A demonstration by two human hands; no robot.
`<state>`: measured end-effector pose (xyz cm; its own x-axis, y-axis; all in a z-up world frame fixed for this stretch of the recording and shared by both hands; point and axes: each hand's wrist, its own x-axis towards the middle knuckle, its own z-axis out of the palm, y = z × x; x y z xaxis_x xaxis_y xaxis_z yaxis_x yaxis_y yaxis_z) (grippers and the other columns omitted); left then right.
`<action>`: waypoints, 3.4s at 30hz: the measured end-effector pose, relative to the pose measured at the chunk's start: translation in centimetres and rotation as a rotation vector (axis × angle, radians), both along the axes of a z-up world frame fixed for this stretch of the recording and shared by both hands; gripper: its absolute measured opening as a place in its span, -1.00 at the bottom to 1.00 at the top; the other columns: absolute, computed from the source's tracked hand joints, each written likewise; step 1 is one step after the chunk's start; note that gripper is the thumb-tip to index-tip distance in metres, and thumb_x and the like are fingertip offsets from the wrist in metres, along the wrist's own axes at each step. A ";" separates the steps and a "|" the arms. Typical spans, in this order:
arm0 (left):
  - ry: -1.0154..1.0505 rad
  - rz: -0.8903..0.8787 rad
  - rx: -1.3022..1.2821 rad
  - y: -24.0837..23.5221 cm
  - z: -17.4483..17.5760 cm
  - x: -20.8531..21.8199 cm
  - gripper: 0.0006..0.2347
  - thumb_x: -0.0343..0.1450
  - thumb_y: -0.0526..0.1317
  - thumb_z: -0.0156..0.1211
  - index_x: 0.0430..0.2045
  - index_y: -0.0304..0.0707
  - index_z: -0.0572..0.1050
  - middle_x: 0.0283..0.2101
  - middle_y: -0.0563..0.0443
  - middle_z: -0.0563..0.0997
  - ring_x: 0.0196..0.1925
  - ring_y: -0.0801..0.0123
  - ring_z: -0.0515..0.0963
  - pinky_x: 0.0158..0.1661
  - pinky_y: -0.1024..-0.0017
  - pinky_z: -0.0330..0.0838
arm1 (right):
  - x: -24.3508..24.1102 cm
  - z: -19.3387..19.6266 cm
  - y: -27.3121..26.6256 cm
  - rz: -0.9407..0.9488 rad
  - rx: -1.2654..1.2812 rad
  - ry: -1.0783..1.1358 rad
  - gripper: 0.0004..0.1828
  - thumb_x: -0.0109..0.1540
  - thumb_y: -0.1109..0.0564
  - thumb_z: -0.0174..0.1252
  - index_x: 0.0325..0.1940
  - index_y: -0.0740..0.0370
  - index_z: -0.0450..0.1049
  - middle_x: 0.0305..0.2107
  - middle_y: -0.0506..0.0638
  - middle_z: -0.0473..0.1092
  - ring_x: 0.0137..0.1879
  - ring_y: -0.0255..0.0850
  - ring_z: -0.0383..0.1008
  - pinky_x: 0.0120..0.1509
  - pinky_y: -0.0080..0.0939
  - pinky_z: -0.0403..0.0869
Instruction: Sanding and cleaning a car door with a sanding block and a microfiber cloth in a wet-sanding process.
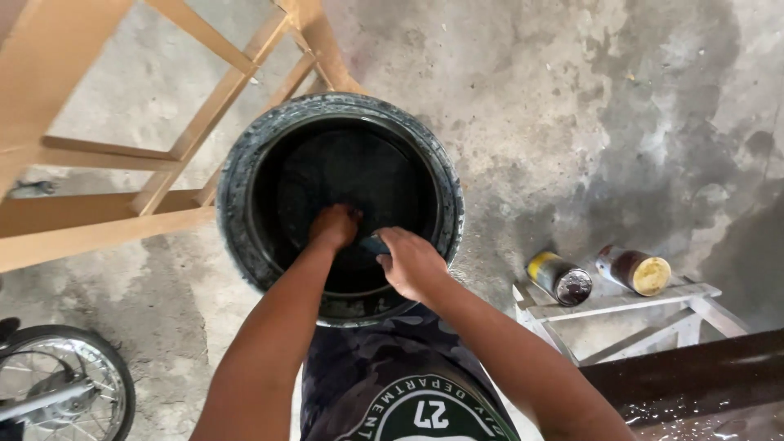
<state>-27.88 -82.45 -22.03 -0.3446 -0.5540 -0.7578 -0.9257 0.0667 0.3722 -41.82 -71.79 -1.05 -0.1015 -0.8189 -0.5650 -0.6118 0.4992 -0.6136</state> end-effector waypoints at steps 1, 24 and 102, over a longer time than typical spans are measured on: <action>-0.002 0.003 -0.011 -0.4 3.1 0.5 -0.70 0.46 -0.04 0.07 -0.07 -0.13 0.63 -0.01 -0.28 0.60 -0.01 -0.20 0.57 -0.03 -0.09 0.45 | -0.1 -0.1 0.1 0.003 -0.011 -0.002 -0.57 0.23 0.15 0.19 0.19 0.20 0.40 0.03 0.12 0.44 0.18 0.08 0.44 0.24 -0.01 0.40; 1.299 0.023 -0.285 -3.9 33.7 5.1 -0.93 0.46 -0.36 0.36 -0.32 -0.42 0.59 -0.23 0.11 0.59 -0.23 0.62 0.52 -0.25 0.55 0.39 | -0.4 7.8 0.1 -0.237 -0.401 -0.598 -0.58 0.24 0.29 0.38 0.17 0.26 0.45 -0.17 -0.13 0.48 -0.04 -0.40 0.46 0.07 -0.26 0.50; 1.465 0.125 -0.063 -1.7 40.4 3.2 -0.83 0.52 -0.43 0.27 -0.03 -0.36 0.54 -0.12 0.07 0.62 -0.14 0.64 0.59 -0.12 0.59 0.52 | 2.1 7.2 0.3 -0.351 -0.349 -0.838 -0.43 0.23 0.28 0.27 0.33 0.22 0.31 -0.13 -0.16 0.42 0.01 -0.38 0.43 0.15 -0.26 0.49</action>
